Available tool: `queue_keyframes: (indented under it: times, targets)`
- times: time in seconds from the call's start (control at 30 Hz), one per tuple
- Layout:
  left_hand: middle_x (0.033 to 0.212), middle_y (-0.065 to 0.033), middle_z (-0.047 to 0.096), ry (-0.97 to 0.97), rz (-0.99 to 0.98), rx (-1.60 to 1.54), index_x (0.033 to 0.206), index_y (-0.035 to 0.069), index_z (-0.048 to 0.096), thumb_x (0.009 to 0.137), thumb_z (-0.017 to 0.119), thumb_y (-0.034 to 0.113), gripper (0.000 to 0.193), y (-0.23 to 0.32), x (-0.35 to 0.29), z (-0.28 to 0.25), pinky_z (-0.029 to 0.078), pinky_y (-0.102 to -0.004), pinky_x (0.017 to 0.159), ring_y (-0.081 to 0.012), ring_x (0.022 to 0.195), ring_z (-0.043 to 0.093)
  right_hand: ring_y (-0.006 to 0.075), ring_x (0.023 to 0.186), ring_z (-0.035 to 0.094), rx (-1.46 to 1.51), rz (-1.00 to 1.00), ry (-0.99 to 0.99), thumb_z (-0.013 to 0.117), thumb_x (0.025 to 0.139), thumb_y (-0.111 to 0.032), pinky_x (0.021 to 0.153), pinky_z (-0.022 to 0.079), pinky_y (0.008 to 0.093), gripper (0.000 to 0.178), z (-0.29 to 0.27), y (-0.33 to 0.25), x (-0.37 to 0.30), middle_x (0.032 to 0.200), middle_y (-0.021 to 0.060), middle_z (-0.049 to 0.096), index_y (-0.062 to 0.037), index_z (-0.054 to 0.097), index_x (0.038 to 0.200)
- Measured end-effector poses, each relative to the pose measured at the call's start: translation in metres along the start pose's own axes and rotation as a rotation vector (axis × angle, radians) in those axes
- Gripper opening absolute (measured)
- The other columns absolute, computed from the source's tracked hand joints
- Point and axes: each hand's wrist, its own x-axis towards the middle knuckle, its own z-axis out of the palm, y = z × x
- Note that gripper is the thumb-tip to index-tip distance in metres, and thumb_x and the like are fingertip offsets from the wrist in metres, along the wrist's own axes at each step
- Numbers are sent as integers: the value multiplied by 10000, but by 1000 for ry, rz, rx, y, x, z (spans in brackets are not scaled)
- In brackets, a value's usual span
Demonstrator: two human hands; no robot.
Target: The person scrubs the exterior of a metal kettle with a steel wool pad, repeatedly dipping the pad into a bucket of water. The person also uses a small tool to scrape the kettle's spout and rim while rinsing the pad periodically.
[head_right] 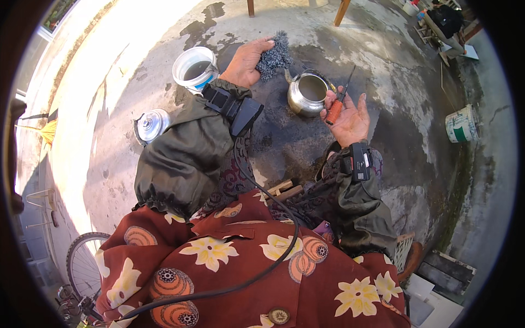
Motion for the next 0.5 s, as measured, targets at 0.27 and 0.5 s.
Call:
queue_keyframes:
  times: [0.27, 0.5]
  targets:
    - [1031, -140, 641, 380, 96, 123, 1155, -34, 549, 897, 538, 72, 279, 104, 39, -167, 567, -362, 794, -239, 875, 656, 267, 966, 583, -53, 46, 35, 531, 905, -463, 777, 456, 426, 509, -9, -26, 58, 1162, 184, 564, -55, 506, 1210]
    - [1018, -188, 658, 314, -50, -72, 1052, -47, 580, 919, 486, 84, 210, 89, 52, -158, 553, -415, 834, -285, 891, 663, 254, 928, 576, -63, -66, 44, 545, 908, -424, 752, 452, 410, 461, -32, -42, 78, 1126, 176, 567, -60, 513, 1189]
